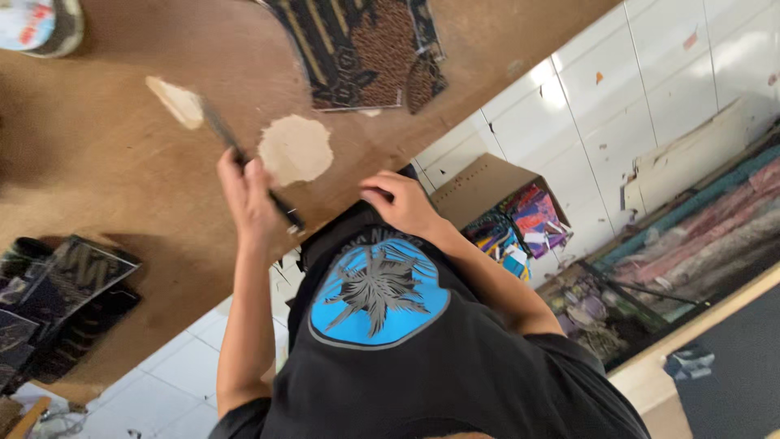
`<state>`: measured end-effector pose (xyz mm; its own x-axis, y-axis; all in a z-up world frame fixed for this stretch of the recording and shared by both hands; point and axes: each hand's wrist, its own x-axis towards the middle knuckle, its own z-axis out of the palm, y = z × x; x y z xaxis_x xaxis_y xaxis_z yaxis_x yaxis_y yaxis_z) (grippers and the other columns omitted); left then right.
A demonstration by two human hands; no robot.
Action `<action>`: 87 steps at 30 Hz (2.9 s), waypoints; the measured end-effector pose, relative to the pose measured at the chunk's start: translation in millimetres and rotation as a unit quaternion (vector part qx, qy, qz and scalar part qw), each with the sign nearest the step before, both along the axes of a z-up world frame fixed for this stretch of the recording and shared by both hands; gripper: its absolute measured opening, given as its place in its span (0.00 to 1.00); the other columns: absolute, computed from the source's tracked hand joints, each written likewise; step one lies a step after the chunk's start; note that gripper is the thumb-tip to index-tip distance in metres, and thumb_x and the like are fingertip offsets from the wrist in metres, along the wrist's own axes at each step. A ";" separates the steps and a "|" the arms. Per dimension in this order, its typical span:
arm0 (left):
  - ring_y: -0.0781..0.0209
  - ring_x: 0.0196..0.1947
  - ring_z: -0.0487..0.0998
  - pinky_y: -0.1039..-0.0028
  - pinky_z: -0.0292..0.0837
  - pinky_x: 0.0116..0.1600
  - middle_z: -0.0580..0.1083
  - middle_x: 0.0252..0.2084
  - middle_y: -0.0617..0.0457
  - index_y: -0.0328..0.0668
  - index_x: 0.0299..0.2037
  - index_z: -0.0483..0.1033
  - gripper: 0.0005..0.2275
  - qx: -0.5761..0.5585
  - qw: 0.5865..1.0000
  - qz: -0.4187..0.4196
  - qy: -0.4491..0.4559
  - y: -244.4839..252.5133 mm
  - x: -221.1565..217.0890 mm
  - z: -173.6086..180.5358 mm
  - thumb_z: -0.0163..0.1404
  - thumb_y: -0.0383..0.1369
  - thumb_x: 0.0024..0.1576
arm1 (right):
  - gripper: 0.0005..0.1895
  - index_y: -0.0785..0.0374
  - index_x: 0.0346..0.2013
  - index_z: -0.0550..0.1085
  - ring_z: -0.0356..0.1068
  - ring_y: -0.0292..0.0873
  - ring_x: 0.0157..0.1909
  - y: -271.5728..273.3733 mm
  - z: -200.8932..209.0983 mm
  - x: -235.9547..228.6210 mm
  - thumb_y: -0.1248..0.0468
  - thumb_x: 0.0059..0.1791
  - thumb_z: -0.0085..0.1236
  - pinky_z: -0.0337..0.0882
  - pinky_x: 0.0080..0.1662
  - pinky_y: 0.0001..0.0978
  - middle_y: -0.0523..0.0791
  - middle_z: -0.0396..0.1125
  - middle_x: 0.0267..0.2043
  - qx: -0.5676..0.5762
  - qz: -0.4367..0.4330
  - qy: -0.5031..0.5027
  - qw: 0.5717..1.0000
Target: The person aligns a patterned fabric on a wooden table and uses a handheld electric cutting machine to cut along marked lines. They then use scissors to trim the edges and fold the cut fabric piece.
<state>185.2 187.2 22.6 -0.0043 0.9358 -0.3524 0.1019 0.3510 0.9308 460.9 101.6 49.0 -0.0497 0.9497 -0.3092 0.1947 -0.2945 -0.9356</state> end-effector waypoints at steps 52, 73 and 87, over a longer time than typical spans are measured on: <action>0.48 0.78 0.53 0.44 0.44 0.75 0.54 0.79 0.53 0.55 0.77 0.54 0.29 0.374 0.654 -0.520 0.403 138.6 228.0 -95.1 0.47 0.53 0.70 | 0.21 0.66 0.29 0.70 0.65 0.31 0.24 1.2 -59.7 173.3 0.52 0.49 0.68 0.65 0.28 0.25 0.40 0.64 0.22 -0.309 -0.047 0.019 0.950; 0.48 0.78 0.53 0.41 0.39 0.76 0.57 0.77 0.53 0.48 0.72 0.63 0.30 0.342 0.707 -0.520 0.337 142.0 226.3 -94.0 0.56 0.51 0.65 | 0.16 0.66 0.30 0.71 0.65 0.32 0.23 6.8 -65.6 171.9 0.59 0.50 0.67 0.64 0.27 0.25 0.41 0.65 0.21 -0.337 -0.072 0.062 0.937; 0.50 0.77 0.52 0.43 0.36 0.79 0.56 0.78 0.52 0.48 0.73 0.62 0.30 0.362 0.697 -0.514 0.345 140.6 225.3 -96.9 0.54 0.51 0.64 | 0.17 0.65 0.28 0.70 0.68 0.31 0.23 4.0 -70.7 171.3 0.57 0.50 0.68 0.67 0.26 0.25 0.40 0.65 0.22 -0.310 -0.090 0.116 0.939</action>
